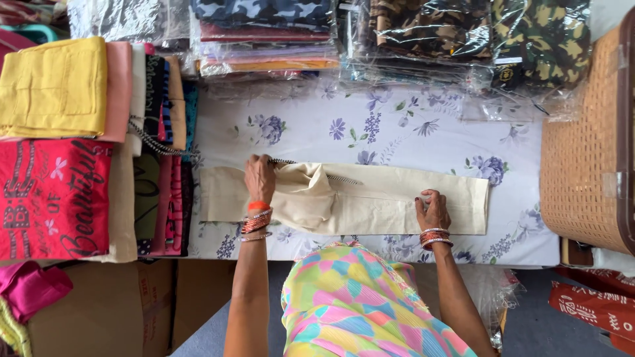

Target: The recorder is folding several different garments, including a yellow shirt, white pants, and maroon trousers, on a table.

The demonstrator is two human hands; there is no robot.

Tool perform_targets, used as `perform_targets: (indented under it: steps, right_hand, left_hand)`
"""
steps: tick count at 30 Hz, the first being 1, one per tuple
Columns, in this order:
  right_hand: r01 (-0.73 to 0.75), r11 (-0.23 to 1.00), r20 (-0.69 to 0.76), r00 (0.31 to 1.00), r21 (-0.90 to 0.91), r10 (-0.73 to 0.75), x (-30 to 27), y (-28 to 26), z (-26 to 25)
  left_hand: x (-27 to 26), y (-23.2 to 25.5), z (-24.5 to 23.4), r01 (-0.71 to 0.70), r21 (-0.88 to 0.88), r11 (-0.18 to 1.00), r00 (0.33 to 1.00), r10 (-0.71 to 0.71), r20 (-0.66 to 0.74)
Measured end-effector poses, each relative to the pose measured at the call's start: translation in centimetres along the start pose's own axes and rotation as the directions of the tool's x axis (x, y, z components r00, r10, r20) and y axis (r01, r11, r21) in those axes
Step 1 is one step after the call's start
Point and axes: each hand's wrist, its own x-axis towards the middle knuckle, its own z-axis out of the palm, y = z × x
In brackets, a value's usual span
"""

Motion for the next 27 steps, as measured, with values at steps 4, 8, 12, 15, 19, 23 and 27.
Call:
perform_targets:
  steps: [4, 8, 12, 15, 19, 23, 27]
  right_hand:
    - [0.019, 1.000, 0.038, 0.999, 0.017, -0.019, 0.2, -0.4, -0.5]
    - [0.118, 0.942, 0.002, 0.992, 0.313, -0.125, 2.0, 3.8, 0.7]
    - [0.086, 0.990, -0.240, 0.969, 0.115, -0.056, 4.1, 5.9, -2.8]
    - [0.181, 0.975, -0.299, 0.930, -0.129, -0.213, 6.1, 7.7, -5.6]
    - [0.105, 0.988, -0.114, 0.986, -0.116, -0.119, 8.2, 8.5, -6.1]
    - [-0.082, 0.989, 0.044, 0.995, -0.125, 0.088, 9.7, 7.3, -7.0]
    - [0.079, 0.979, 0.016, 0.997, -0.190, -0.078, 11.9, 11.6, -5.6]
  left_hand:
    - [1.5, 1.4, 0.5, -0.170, 0.149, 0.974, 0.960, 0.198, -0.196]
    - [2.5, -1.1, 3.8, -0.197, 0.219, 0.956, 0.960, 0.233, -0.155]
    - [3.4, -0.3, 2.2, -0.208, 0.155, 0.966, 0.974, 0.218, -0.051]
    - [4.2, 0.2, 1.7, -0.174, 0.097, 0.980, 0.978, 0.160, 0.136]
    - [5.9, 0.9, 0.1, -0.098, 0.009, 0.995, 0.951, 0.091, 0.295]
    - [7.4, 1.3, -1.1, 0.267, -0.007, 0.964, 0.841, -0.230, 0.491]
    - [7.3, -0.5, 0.3, 0.071, 0.076, 0.995, 0.892, -0.098, 0.441]
